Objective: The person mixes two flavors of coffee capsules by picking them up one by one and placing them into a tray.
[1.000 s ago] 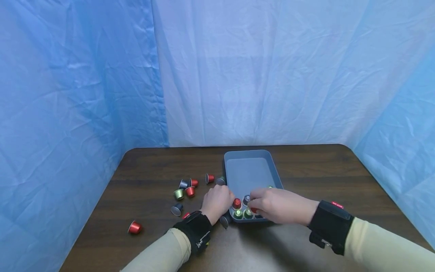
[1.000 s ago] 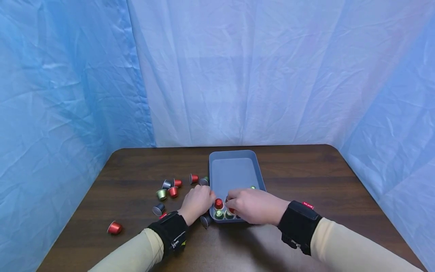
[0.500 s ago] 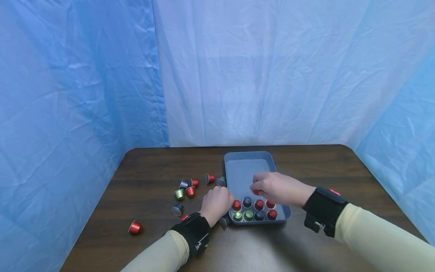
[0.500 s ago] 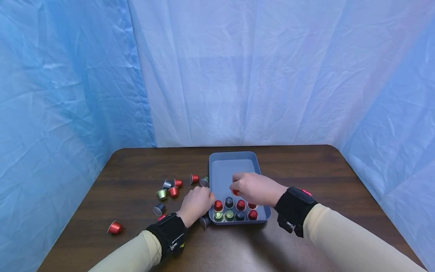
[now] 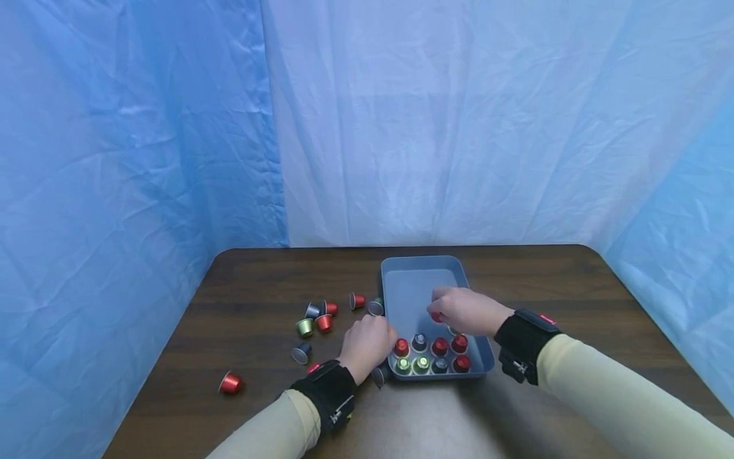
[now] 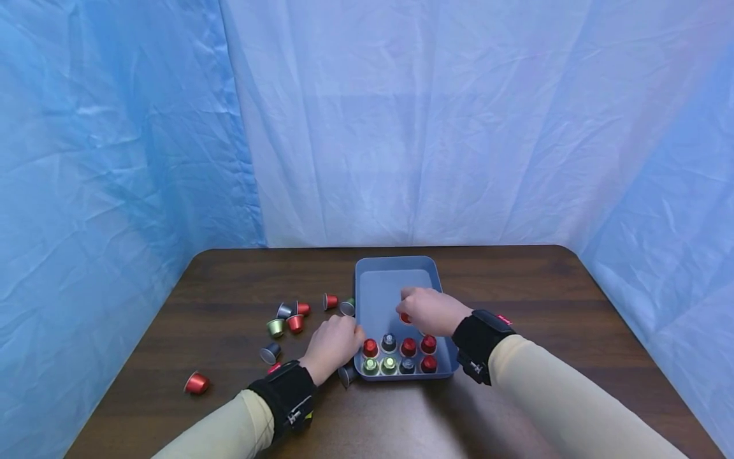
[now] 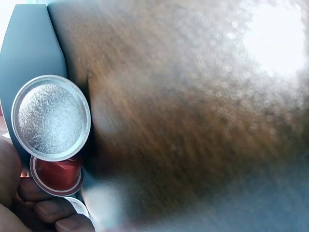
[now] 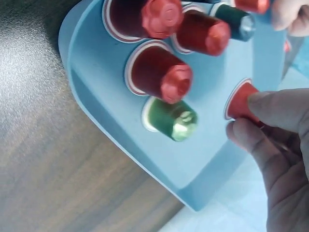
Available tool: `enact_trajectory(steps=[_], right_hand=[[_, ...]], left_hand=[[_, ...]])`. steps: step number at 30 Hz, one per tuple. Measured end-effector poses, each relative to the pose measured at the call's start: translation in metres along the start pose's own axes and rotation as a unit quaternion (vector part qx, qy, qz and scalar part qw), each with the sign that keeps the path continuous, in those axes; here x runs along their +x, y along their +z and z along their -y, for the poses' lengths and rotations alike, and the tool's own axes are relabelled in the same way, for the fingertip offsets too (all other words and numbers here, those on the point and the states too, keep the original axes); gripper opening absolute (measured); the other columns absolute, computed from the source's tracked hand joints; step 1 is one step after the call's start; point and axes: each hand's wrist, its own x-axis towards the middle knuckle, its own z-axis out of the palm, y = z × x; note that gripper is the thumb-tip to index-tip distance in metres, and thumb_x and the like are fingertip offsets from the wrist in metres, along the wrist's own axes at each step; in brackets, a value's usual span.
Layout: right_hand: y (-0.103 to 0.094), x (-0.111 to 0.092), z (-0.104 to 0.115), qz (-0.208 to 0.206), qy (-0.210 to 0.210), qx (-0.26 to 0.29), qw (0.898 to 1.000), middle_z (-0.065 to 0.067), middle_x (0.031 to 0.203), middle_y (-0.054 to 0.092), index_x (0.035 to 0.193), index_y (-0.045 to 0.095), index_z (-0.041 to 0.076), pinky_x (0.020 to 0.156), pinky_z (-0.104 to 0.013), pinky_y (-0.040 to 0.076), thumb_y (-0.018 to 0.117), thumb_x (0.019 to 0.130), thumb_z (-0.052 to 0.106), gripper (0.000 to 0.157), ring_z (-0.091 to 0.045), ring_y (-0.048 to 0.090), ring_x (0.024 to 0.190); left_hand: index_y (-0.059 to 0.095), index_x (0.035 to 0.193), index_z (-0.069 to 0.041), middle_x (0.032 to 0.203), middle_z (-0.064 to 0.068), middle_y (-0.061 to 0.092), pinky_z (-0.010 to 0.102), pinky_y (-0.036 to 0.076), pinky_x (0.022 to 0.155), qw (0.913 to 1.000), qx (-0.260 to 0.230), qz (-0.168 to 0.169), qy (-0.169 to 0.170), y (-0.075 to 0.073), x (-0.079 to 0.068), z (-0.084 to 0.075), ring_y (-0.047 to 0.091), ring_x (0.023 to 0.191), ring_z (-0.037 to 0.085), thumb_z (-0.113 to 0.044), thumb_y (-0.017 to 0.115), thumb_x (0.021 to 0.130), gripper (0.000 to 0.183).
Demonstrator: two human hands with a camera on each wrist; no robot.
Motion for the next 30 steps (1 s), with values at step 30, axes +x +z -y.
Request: enact_trajectory(steps=[30], right_hand=[[0.016, -0.003, -0.012, -0.093, 0.100, 0.009, 0.991, -0.006, 0.106, 0.071, 0.119, 0.071, 0.006, 0.084, -0.041, 0.060, 0.076, 0.092, 0.018, 0.030, -0.021, 0.071, 0.095]], left_hand=[[0.058, 0.065, -0.015, 0.059, 0.000, 0.050, 0.029, 0.039, 0.050, 1.0000, 0.006, -0.001, -0.001, 0.003, 0.002, 0.001, 0.053, 0.052, 0.016, -0.020, 0.059, 0.098, 0.033]])
